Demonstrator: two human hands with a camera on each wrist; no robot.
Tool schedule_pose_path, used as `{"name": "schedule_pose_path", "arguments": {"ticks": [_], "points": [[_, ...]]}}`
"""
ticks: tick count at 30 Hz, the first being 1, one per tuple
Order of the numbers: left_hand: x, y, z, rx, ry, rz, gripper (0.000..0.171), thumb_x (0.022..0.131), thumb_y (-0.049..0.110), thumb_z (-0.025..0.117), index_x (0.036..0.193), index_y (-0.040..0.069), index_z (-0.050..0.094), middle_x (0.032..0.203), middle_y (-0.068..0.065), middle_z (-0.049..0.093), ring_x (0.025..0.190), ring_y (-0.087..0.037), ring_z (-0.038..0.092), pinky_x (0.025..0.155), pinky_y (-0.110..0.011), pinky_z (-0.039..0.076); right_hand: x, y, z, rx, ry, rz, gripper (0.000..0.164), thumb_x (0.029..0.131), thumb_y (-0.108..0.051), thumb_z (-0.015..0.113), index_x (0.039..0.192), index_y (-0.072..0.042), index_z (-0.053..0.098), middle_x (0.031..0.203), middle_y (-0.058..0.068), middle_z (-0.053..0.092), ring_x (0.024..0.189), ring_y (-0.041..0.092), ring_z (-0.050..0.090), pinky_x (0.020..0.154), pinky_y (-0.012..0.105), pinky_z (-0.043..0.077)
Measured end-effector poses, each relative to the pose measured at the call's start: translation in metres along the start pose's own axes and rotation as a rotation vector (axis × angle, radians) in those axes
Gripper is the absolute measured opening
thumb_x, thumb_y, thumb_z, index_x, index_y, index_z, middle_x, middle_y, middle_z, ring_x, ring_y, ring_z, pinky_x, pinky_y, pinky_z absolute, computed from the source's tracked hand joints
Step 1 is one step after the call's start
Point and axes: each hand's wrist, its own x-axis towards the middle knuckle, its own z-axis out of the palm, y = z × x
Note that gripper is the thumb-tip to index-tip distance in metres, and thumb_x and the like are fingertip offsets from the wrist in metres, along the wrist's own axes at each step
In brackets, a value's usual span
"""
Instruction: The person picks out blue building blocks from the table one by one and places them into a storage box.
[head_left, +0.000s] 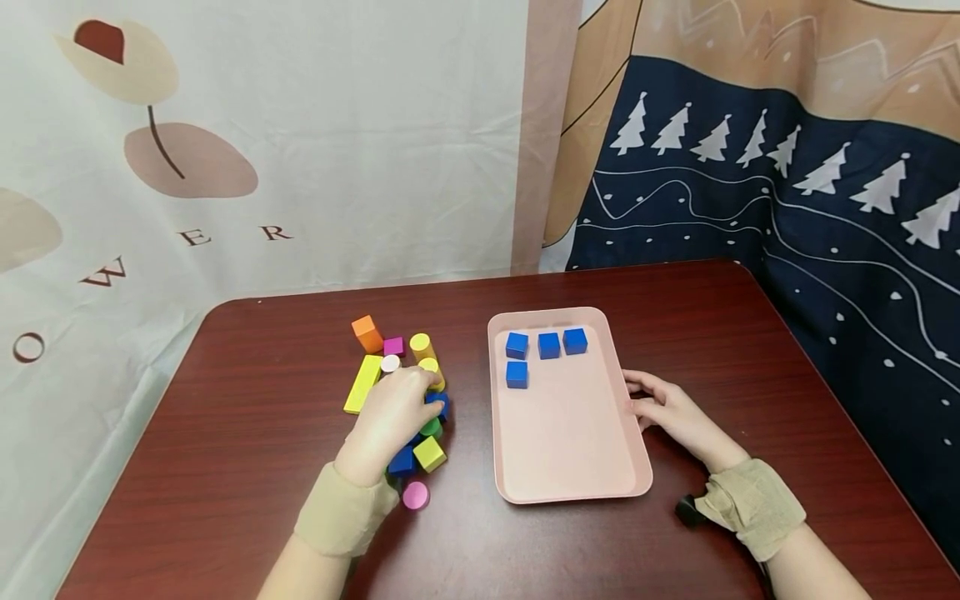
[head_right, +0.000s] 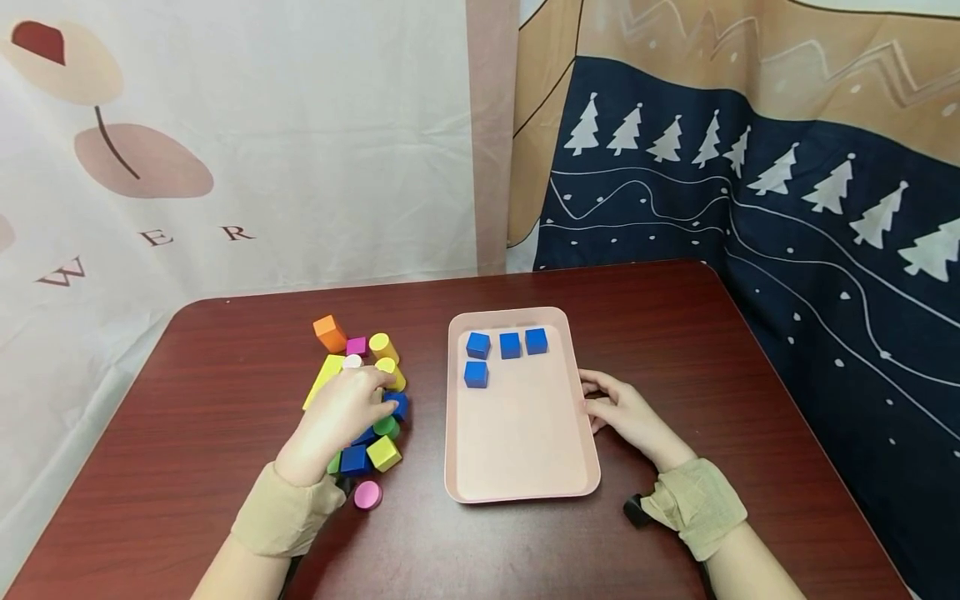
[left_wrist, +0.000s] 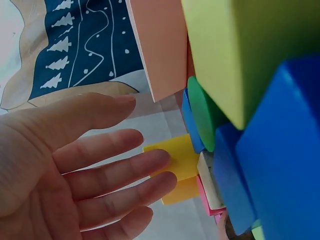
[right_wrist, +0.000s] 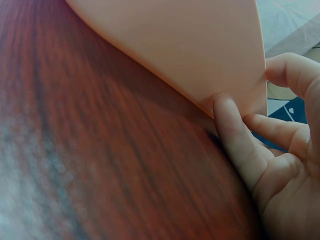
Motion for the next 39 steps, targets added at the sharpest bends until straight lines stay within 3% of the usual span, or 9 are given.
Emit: {"name": "schedule_pose_path", "arguments": {"ticks": [8,16,23,39], "points": [[0.0,0.0,0.008,0.01,-0.034,0.006,0.021,0.075,0.019,0.076,0.091,0.01,0.066,0.074,-0.001,0.055,0.071,-0.019,0.051,0.065,-0.033,0.048,0.0,-0.001,0.0,0.001,-0.003,-0.001,0.047,0.091,0.001,0.051,0.133,0.009,0.033,0.113,0.033,0.045,0.071,0.026,0.062,0.058,0.038,0.053],[0.003,0.0,0.015,0.067,-0.006,0.04,0.016,0.073,0.016,0.076,0.073,0.011,0.061,0.06,0.003,0.047,0.062,-0.019,0.046,0.054,-0.031,0.042,0.0,-0.001,0.0,-0.005,0.0,0.009,0.047,0.091,0.0,0.052,0.133,0.008,0.033,0.114,0.032,0.045,0.071,0.027,0.062,0.058,0.038,0.053],[0.002,-0.001,0.019,0.105,0.018,0.075,0.018,0.071,0.014,0.078,0.081,0.006,0.064,0.071,-0.002,0.055,0.07,-0.022,0.049,0.059,-0.036,0.045,0.0,-0.002,0.0,-0.001,-0.002,0.01,0.047,0.091,0.0,0.052,0.133,0.008,0.033,0.114,0.033,0.045,0.071,0.026,0.062,0.058,0.038,0.053],[0.002,0.002,0.02,0.141,0.029,0.076,0.024,0.069,0.017,0.079,0.085,0.004,0.067,0.076,-0.006,0.058,0.076,-0.025,0.049,0.059,-0.04,0.045,0.0,-0.002,0.0,-0.02,0.027,0.044,0.047,0.09,-0.003,0.054,0.133,0.003,0.036,0.115,0.027,0.048,0.073,0.029,0.061,0.059,0.039,0.053]]}}
